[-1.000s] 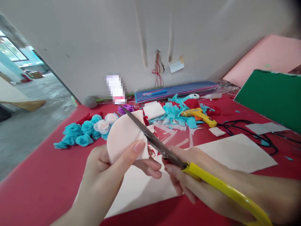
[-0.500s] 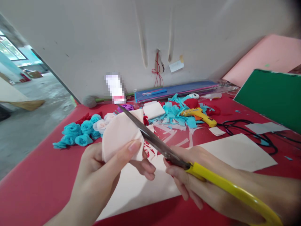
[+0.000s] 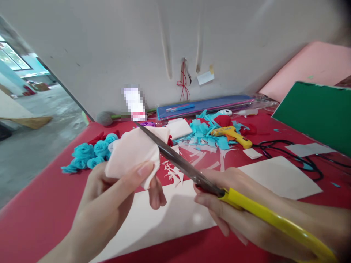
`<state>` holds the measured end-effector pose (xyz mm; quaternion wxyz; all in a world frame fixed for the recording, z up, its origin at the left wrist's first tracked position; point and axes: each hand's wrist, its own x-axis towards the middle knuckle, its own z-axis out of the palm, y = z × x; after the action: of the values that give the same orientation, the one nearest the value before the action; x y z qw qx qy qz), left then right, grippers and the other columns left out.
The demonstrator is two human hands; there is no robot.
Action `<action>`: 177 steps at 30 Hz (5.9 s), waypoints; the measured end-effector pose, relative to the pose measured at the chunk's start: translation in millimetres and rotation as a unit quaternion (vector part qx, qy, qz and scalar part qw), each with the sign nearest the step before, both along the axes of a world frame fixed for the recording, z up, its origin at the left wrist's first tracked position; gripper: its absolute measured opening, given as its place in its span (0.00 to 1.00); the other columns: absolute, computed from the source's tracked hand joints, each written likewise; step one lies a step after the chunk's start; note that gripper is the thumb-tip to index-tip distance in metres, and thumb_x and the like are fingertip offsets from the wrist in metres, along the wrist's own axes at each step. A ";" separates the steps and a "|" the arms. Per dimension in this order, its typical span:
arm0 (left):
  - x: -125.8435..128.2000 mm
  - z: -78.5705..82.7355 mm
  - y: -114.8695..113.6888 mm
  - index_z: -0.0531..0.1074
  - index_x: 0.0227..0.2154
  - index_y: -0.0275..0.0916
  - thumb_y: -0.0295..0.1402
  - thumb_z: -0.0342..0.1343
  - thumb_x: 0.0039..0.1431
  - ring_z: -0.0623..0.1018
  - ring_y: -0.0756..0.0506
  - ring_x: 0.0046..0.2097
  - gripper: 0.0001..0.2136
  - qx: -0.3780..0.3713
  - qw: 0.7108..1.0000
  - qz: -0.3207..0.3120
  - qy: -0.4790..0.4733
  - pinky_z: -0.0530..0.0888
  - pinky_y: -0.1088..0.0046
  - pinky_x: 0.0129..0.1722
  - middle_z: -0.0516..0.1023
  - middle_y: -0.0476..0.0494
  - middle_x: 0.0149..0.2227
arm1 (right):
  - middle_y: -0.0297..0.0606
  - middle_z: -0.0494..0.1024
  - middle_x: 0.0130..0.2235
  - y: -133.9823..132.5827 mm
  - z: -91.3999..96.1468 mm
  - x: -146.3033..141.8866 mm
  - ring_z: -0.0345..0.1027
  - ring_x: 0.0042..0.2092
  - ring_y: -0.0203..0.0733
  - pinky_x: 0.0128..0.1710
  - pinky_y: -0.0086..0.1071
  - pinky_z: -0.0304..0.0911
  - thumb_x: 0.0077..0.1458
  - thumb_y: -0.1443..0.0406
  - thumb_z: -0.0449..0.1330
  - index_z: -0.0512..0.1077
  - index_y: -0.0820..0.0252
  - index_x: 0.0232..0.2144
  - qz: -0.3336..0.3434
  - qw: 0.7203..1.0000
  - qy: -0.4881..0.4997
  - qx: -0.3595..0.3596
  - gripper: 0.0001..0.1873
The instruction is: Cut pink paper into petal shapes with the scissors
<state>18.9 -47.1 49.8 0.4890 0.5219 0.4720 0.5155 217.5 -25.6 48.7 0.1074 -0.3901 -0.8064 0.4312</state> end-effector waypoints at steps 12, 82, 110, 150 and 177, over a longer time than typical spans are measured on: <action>-1.7 -1.8 4.7 0.69 0.13 0.40 0.29 0.52 0.50 0.68 0.51 0.16 0.12 -0.023 0.999 -0.005 -0.042 0.72 0.75 0.19 0.63 0.53 0.11 | 0.34 0.72 0.32 2.0 -1.8 1.2 0.63 0.28 0.29 0.25 0.21 0.58 0.60 0.62 0.45 0.61 0.61 0.35 0.055 0.990 0.041 -0.122 0.09; -13.9 -7.6 13.5 0.58 0.10 0.39 0.33 0.48 0.52 0.63 0.52 0.15 0.16 -0.118 0.981 -0.150 -0.035 0.63 0.75 0.19 0.52 0.55 0.10 | 0.33 0.69 0.21 6.5 3.9 -8.4 0.59 0.19 0.27 0.18 0.18 0.55 0.60 0.54 0.41 0.59 0.62 0.27 0.010 0.988 -0.050 -0.144 0.19; 8.5 -27.0 -0.5 0.61 0.14 0.40 0.39 0.51 0.53 0.63 0.51 0.21 0.16 -0.178 0.973 -0.126 0.072 0.63 0.74 0.24 0.60 0.54 0.14 | 0.27 0.61 0.15 22.0 -20.9 -3.8 0.55 0.17 0.27 0.16 0.21 0.53 0.46 0.59 0.62 0.66 0.64 0.26 -0.096 0.949 0.218 -0.206 0.13; 8.5 -11.8 -8.4 0.71 0.30 0.56 0.34 0.55 0.51 0.72 0.50 0.32 0.05 0.132 0.926 0.189 0.297 0.71 0.79 0.24 0.73 0.59 0.35 | 0.33 0.72 0.33 19.0 4.4 15.9 0.66 0.32 0.37 0.25 0.26 0.60 0.55 0.67 0.50 0.65 0.54 0.37 -0.024 0.995 0.075 0.062 0.07; 15.3 -38.3 -7.8 0.63 0.48 0.60 0.39 0.66 0.38 0.73 0.48 0.43 0.30 0.162 0.967 0.009 0.196 0.71 0.82 0.42 0.74 0.60 0.44 | 0.33 0.65 0.21 14.4 -10.9 5.0 0.62 0.26 0.32 0.31 0.27 0.59 0.55 0.63 0.50 0.62 0.64 0.18 -0.085 0.953 0.220 -0.191 0.16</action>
<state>34.2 -55.0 11.5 0.2912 0.6809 0.4730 0.4773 222.6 -11.2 37.8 0.2419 -0.3664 -0.6294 0.6412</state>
